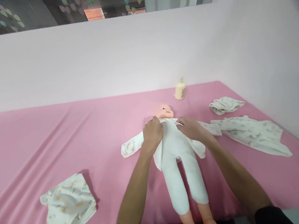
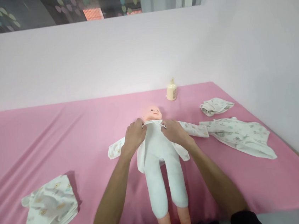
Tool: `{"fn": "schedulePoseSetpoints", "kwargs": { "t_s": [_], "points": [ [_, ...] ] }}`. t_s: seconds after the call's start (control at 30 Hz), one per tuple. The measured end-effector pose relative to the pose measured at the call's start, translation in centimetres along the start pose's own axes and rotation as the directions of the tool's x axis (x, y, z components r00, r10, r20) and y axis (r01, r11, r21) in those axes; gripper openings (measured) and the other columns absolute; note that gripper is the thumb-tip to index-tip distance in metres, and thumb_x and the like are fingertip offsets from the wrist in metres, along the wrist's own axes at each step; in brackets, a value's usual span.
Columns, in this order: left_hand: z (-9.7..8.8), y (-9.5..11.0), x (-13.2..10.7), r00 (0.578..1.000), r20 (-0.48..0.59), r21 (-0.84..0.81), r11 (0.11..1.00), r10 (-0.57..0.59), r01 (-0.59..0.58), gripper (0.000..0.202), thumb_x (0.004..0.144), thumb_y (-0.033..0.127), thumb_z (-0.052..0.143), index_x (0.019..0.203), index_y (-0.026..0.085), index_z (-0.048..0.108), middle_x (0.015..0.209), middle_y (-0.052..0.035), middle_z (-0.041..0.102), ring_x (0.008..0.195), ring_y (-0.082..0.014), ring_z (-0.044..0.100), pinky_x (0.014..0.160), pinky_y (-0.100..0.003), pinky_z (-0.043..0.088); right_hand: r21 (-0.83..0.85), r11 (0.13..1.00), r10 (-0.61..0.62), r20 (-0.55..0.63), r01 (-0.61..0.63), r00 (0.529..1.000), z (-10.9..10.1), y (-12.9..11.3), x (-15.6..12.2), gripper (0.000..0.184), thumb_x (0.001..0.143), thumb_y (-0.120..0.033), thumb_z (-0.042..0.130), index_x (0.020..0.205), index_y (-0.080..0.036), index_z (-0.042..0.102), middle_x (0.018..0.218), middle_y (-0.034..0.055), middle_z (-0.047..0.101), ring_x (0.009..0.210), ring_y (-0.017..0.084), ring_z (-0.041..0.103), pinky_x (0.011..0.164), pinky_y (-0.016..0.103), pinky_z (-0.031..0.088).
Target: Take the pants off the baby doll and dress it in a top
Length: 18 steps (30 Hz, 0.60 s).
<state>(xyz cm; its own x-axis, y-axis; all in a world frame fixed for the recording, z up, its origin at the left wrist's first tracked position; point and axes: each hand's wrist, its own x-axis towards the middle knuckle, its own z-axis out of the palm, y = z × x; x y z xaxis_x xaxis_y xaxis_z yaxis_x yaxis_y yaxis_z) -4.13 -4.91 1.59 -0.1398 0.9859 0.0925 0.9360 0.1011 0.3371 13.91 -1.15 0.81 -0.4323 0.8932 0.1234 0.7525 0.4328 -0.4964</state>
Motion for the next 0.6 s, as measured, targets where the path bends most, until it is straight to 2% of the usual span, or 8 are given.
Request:
{"fn": "schedulePoseSetpoints", "kwargs": {
  "t_s": [0.1, 0.23, 0.4, 0.6],
  "points": [
    [-0.42, 0.38, -0.13, 0.999, -0.041, -0.011, 1.0, -0.015, 0.014, 0.017, 0.09, 0.018, 0.039, 0.1, 0.017, 0.052, 0.1, -0.0137, 0.066, 0.091, -0.0291, 0.06, 0.068, -0.033, 0.033, 0.014, 1.0, 0.007, 0.003, -0.007, 1.0, -0.15, -0.03, 0.15, 0.029, 0.083, -0.017, 0.044, 0.061, -0.022, 0.025, 0.057, -0.0035, 0.035, 0.054, 0.013, 0.033, 0.055, 0.031, 0.018],
    [-0.42, 0.27, -0.02, 0.999, -0.008, -0.144, 0.989, 0.038, -0.039, 0.009, 0.087, 0.02, 0.043, 0.088, 0.021, 0.052, 0.092, -0.0086, 0.066, 0.086, -0.0258, 0.058, 0.067, -0.031, 0.033, 0.017, 1.0, 0.022, -0.004, -0.022, 1.0, -0.32, 0.14, -0.02, 0.031, 0.083, -0.017, 0.044, 0.061, -0.021, 0.023, 0.056, -0.0036, 0.031, 0.053, 0.013, 0.027, 0.055, 0.032, 0.016],
    [-0.49, 0.16, -0.05, 0.999, -0.016, -0.273, 0.961, 0.031, -0.034, 0.007, 0.083, 0.019, 0.046, 0.084, 0.022, 0.053, 0.087, -0.0058, 0.066, 0.082, -0.0234, 0.056, 0.065, -0.03, 0.031, 0.02, 0.998, 0.059, -0.03, -0.059, 0.998, -0.64, 0.14, -0.46, 0.034, 0.083, -0.017, 0.044, 0.062, -0.021, 0.017, 0.057, -0.004, 0.023, 0.054, 0.012, 0.022, 0.055, 0.032, 0.014],
    [-0.04, 0.92, -0.25, 0.997, -0.039, -0.347, 0.935, 0.063, -0.072, 0.005, 0.079, 0.016, 0.051, 0.078, 0.022, 0.052, 0.078, -0.0023, 0.064, 0.073, -0.0196, 0.053, 0.062, -0.028, 0.03, 0.186, 0.982, 0.034, 0.001, -0.034, 0.999, -0.92, -0.44, -0.44, 0.035, 0.087, -0.024, 0.044, 0.062, -0.022, 0.02, 0.059, -0.005, 0.022, 0.054, 0.011, 0.021, 0.053, 0.029, 0.015]
  ]
}}
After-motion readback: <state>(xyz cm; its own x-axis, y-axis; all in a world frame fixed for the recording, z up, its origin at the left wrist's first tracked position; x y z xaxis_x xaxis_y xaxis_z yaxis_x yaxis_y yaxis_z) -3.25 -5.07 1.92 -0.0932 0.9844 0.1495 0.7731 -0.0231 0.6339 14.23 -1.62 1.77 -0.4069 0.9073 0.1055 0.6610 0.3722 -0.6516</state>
